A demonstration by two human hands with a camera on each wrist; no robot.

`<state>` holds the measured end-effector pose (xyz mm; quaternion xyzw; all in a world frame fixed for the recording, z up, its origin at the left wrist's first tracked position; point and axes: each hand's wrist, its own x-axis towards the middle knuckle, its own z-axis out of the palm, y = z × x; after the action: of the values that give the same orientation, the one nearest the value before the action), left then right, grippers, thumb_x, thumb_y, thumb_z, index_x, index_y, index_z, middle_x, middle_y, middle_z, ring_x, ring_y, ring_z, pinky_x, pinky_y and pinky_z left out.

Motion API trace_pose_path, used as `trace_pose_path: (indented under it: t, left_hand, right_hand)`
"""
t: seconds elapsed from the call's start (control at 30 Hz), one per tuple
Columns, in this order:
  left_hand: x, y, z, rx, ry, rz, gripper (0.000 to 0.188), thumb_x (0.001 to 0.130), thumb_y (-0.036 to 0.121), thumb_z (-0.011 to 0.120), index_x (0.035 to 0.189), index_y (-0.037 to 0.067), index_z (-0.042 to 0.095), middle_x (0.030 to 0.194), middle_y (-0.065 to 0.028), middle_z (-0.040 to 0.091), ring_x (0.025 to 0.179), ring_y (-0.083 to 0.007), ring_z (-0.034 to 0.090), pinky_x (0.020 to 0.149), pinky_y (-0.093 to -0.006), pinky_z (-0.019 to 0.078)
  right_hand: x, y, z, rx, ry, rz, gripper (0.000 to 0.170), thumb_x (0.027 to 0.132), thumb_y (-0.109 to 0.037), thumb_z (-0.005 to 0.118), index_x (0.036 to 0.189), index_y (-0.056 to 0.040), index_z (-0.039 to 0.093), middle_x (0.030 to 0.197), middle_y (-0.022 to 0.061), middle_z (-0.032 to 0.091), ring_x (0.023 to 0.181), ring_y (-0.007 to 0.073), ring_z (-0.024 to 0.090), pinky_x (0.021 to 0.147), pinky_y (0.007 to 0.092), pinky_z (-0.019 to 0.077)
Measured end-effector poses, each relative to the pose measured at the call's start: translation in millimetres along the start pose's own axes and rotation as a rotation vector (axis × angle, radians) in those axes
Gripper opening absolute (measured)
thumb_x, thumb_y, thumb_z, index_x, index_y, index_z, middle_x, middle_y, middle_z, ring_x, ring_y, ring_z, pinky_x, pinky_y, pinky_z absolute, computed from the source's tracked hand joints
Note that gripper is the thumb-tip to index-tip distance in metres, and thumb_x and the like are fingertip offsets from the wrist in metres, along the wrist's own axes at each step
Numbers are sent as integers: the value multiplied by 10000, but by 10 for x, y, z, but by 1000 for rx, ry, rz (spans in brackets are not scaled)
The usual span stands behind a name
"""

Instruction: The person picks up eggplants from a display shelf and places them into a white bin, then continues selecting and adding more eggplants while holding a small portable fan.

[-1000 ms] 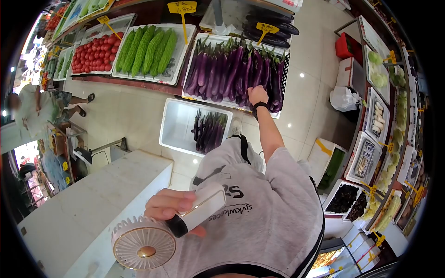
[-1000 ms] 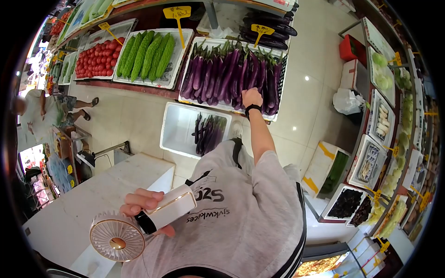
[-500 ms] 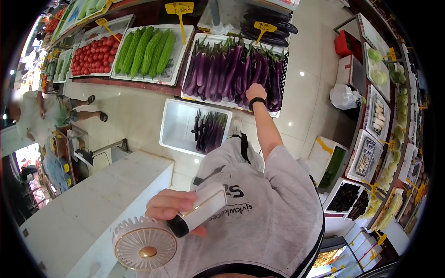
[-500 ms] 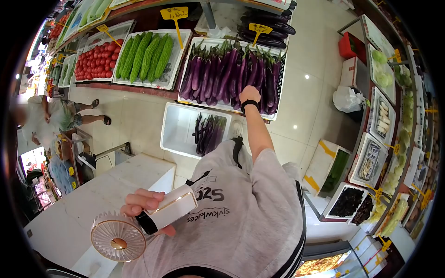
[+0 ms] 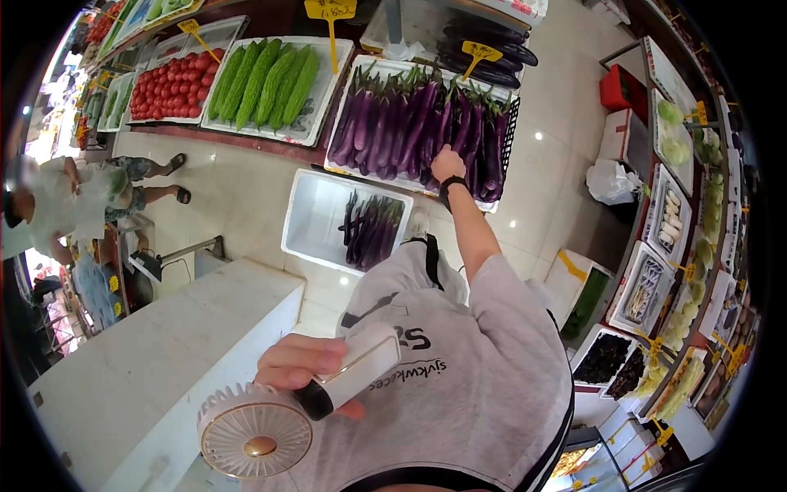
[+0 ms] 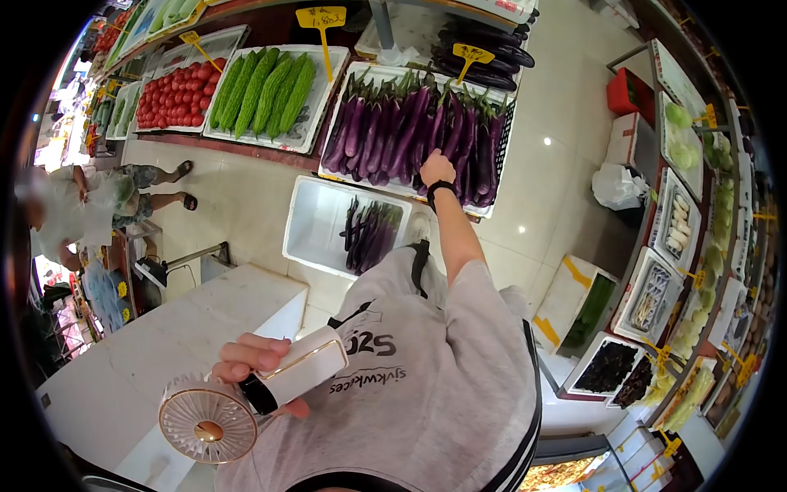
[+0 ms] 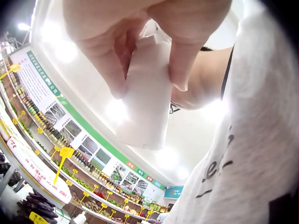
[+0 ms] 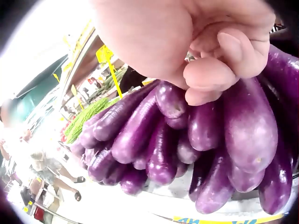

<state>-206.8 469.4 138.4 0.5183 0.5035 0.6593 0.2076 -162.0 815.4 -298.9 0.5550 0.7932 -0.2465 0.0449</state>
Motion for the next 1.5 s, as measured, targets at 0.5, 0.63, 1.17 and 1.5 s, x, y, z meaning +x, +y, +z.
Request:
trace_pose_path:
  t: [0.5, 0.63, 1.17, 1.5]
  left_hand:
    - [14, 34, 28, 28, 97, 12, 873, 512, 101, 955, 1219, 21, 449, 1074, -184, 606, 979, -343, 655, 812, -386, 588]
    - [-2, 16, 26, 39, 97, 27, 878, 510, 91, 954, 1225, 25, 449, 1080, -181, 607, 979, -343, 655, 815, -391, 589]
    - [-17, 13, -17, 41, -15, 0, 943, 595, 211, 935, 1341, 43, 384, 1099, -140, 550, 1007, -319, 608, 867, -343, 527]
    - [-8, 17, -12, 37, -8, -15, 935, 590, 198, 935, 1333, 45, 388, 1110, -144, 545, 1036, -317, 600, 887, -349, 530]
  right_hand:
    - [376, 69, 64, -10, -192, 18, 406, 837, -344, 606, 1056, -3, 641, 1091, 209, 671, 1031, 370, 646, 900, 469, 518]
    - [205, 7, 72, 31, -25, 51, 425, 841, -317, 602, 1042, 56, 571, 1012, 251, 675, 983, 387, 662, 869, 458, 536]
    - [-25, -169, -175, -96, 114, -76, 346, 819, -215, 647, 1052, -4, 501, 824, 201, 688, 780, 377, 692, 699, 457, 568]
    - [13, -316, -96, 75, 98, -28, 413, 788, -392, 697, 890, 7, 670, 880, 234, 683, 896, 386, 673, 791, 458, 550]
